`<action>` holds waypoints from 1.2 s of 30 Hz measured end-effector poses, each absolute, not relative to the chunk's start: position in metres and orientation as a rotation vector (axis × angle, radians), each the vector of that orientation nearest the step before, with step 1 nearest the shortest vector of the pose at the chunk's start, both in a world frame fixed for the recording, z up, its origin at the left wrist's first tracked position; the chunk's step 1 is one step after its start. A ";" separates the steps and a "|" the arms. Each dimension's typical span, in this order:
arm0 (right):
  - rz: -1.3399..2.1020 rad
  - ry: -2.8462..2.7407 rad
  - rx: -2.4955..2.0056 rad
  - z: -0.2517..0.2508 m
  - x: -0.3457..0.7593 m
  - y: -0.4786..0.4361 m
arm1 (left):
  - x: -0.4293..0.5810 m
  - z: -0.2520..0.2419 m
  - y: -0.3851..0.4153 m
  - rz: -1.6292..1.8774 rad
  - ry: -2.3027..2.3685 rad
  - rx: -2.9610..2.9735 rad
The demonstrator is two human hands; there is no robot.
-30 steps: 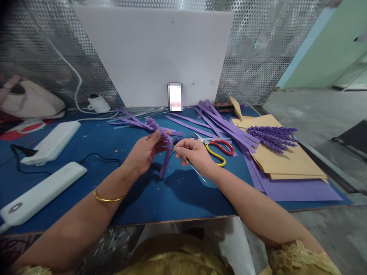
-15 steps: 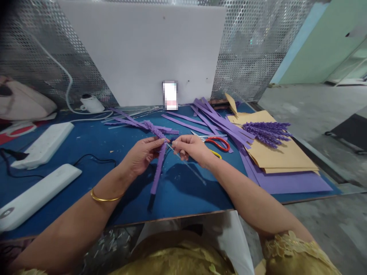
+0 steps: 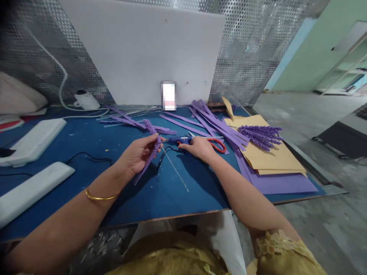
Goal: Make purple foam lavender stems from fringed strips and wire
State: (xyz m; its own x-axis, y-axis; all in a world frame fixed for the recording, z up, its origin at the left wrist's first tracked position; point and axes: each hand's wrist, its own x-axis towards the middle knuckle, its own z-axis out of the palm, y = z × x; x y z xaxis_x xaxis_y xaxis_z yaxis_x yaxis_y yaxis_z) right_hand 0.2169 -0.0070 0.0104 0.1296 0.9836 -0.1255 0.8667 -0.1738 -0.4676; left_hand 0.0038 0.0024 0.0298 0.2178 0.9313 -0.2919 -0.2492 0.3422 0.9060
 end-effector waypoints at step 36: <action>0.776 -1.229 -1.328 0.018 0.185 -0.037 | -0.006 0.031 0.018 0.927 0.834 0.543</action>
